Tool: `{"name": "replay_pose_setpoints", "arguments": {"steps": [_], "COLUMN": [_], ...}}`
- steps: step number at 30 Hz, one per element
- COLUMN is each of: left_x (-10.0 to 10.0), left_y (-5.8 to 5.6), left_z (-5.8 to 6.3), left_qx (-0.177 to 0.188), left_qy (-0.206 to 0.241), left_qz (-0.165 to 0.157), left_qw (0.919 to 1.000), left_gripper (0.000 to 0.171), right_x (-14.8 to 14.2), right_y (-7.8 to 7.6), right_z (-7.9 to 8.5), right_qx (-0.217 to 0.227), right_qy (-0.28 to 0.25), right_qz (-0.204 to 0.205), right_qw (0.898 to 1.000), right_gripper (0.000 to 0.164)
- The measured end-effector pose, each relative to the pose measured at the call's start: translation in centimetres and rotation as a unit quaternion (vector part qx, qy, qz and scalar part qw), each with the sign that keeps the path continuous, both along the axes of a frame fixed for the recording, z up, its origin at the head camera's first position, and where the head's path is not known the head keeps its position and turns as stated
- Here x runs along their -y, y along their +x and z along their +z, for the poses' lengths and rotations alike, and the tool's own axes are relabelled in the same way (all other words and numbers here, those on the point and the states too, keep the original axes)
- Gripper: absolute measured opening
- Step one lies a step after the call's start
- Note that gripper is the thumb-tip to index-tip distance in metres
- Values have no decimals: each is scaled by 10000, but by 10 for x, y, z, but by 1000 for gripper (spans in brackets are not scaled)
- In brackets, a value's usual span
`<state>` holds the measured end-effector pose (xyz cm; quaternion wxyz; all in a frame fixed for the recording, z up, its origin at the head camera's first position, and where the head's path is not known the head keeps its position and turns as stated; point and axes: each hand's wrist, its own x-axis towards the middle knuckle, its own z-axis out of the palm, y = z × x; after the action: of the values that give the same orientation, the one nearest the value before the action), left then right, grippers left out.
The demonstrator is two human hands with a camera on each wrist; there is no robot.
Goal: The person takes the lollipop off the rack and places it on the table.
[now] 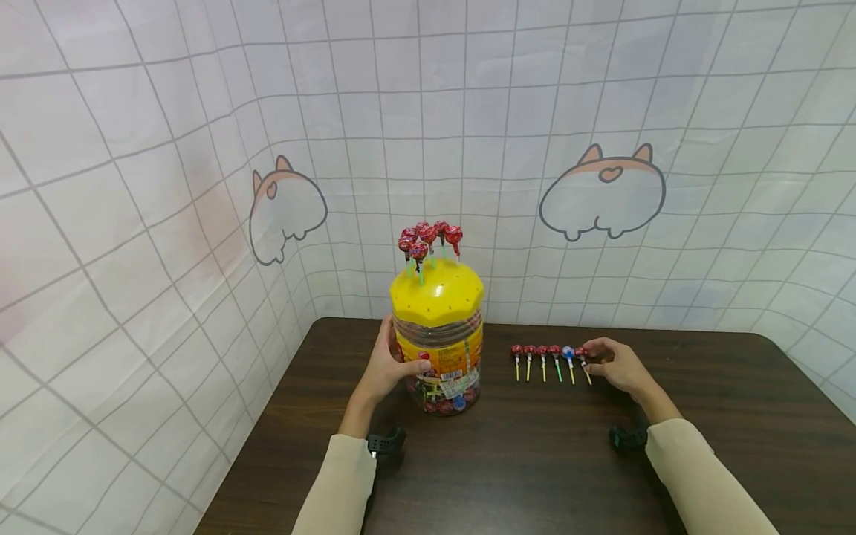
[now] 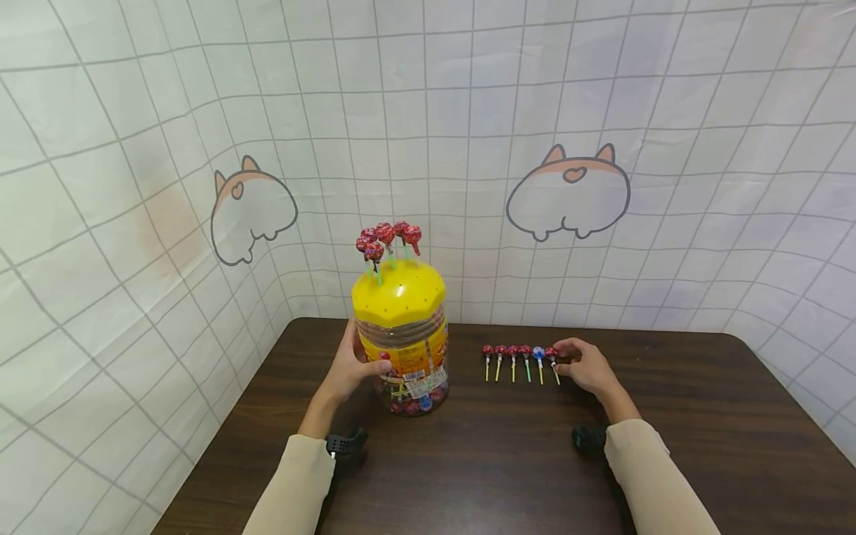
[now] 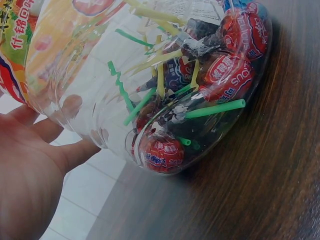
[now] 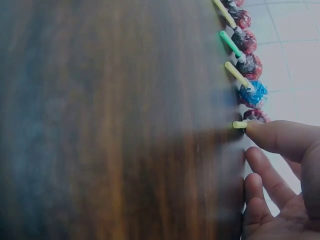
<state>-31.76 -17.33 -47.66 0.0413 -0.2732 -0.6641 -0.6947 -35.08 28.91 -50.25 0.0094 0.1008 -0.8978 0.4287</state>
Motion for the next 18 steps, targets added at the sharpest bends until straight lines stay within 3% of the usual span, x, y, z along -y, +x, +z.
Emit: {"name": "replay_pose_setpoints", "arguments": {"steps": [18], "left_x": [0], "left_y": [0], "left_z": [0], "left_qx": [5], "left_qy": [11], "left_qz": [-40], "left_qw": [10000], "left_gripper": [99], "right_x": [0], "right_y": [-1], "right_z": [-1], "right_qx": [342], "right_qy": [-42], "right_qz": [-105], "right_qw": [9994], "right_gripper": [44]}}
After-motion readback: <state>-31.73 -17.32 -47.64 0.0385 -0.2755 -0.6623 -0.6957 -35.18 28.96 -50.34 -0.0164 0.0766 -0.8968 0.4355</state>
